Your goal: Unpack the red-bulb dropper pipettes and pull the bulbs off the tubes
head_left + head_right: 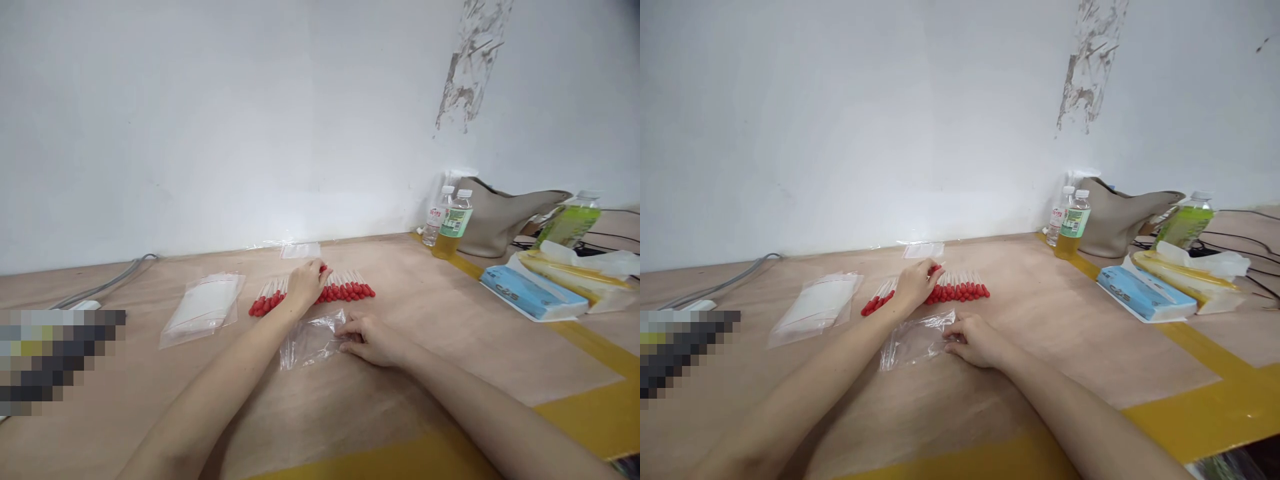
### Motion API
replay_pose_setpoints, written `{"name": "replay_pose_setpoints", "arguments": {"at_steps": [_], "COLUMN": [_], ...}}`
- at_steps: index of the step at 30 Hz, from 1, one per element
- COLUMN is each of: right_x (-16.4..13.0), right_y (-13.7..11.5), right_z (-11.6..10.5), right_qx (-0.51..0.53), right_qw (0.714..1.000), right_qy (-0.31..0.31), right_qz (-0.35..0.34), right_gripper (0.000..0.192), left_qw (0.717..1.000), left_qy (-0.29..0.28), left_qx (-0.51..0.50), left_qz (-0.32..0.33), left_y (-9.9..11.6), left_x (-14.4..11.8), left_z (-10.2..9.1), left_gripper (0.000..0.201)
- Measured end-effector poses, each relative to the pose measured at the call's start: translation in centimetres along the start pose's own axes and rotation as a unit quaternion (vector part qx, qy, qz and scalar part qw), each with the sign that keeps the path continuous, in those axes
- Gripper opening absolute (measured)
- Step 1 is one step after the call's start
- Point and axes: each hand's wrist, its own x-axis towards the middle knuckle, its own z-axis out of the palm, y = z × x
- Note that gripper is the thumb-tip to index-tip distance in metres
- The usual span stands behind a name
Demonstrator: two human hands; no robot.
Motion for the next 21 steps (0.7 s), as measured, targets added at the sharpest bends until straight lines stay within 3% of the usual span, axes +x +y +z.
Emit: {"name": "replay_pose_setpoints", "arguments": {"at_steps": [6, 10, 12, 16, 21], "right_x": [0.0, 0.0, -0.1, -0.1, 0.7], "right_y": [-0.2, -0.3, -0.2, -0.1, 0.1], "right_z": [-0.1, -0.2, -0.3, -0.4, 0.8], "right_qx": [-0.007, -0.017, -0.016, -0.011, -0.04], "right_qw": [1.0, 1.0, 1.0, 0.999, 0.989], "right_qy": [0.003, -0.001, -0.007, -0.001, 0.124], "right_qz": [-0.001, 0.011, 0.0, -0.032, -0.07], "right_gripper": [0.019, 0.02, 0.018, 0.018, 0.03], "left_qw": [0.996, 0.997, 0.995, 0.979, 0.956], "left_qy": [-0.065, -0.042, -0.037, -0.11, -0.237], "left_qx": [0.02, -0.015, -0.057, -0.125, -0.095], "left_qz": [0.054, 0.058, 0.068, 0.116, 0.148], "left_y": [2.6, 2.4, 1.6, -0.8, -3.6], "left_x": [0.3, -0.4, -2.0, -7.2, -12.2], "left_z": [1.1, 0.1, -1.3, -4.6, -5.7], "left_gripper": [0.026, 0.039, 0.036, 0.027, 0.047]}}
